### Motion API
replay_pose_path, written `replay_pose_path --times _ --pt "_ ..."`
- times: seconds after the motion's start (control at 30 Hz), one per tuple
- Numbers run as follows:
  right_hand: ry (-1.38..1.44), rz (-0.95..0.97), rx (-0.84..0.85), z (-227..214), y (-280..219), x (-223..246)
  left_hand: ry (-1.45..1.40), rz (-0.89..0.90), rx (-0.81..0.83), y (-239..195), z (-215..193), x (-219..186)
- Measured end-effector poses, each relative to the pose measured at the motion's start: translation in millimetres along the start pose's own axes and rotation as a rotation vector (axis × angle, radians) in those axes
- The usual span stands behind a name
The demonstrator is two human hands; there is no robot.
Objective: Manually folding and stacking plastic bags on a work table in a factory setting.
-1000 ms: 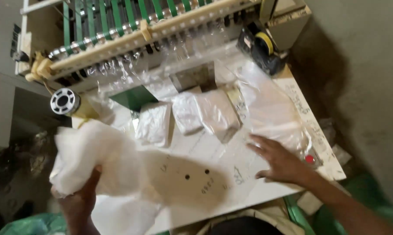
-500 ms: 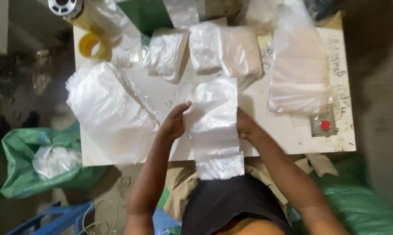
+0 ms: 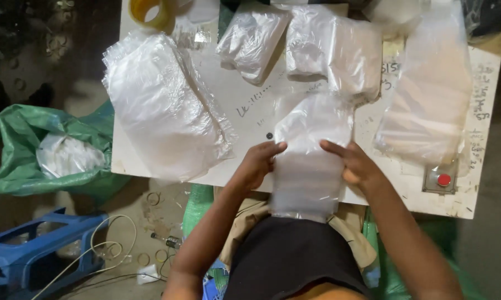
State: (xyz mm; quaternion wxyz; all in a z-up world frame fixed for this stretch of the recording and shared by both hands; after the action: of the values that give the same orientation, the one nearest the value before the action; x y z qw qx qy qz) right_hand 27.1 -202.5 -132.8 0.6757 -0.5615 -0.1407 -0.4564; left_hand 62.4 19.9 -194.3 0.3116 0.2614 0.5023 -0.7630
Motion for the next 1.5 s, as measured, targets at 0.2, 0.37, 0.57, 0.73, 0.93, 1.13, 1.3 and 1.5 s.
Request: replay_pose_path --times 0.2,0.37,0.57,0.73,0.93,1.13,1.3,1.5 --pt "-0.115 -0.178 0.081 26.8 36.0 72.6 0.239 0.261 0.086 -12.9 56.5 -127.1" --pt "-0.636 -0.82 0.335 57.1 -32.2 94.9 0.539 0.996 0.25 -95.9 75.8 -172.9" --pt "-0.692 -0.613 0.45 -13.8 19.3 -40.3 0.877 0.996 0.471 -39.9 22.9 -75.5" --pt "-0.729 -0.754 -0.009 -13.6 -25.2 -18.2 0.639 0.285 0.221 -20.4 -2.7 -59.8" --pt "-1.424 -1.354 0.119 35.4 -10.1 -26.5 0.572 0.223 0.15 -23.9 22.4 -90.3" --pt "-0.512 -0.584 0.15 24.7 15.1 -24.7 -0.046 0.309 -0.203 -71.1 20.8 -83.4" --pt "-0.289 -0.405 0.085 63.9 -39.5 -15.8 -0.361 0.064 -0.026 -54.3 39.7 -24.5" --pt "0.153 -0.3 -0.136 -4.5 17.9 -88.9 -0.355 0.196 0.05 -21.8 16.1 -7.4"
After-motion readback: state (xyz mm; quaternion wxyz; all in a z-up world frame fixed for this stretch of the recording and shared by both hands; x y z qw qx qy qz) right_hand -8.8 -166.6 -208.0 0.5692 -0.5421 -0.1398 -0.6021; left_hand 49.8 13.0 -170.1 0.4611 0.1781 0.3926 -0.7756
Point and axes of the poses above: each hand's wrist, its own y-axis towards the middle knuckle, its own z-axis out of the palm, x = y × z, the point moved 7 cm from there along y, towards the middle knuckle
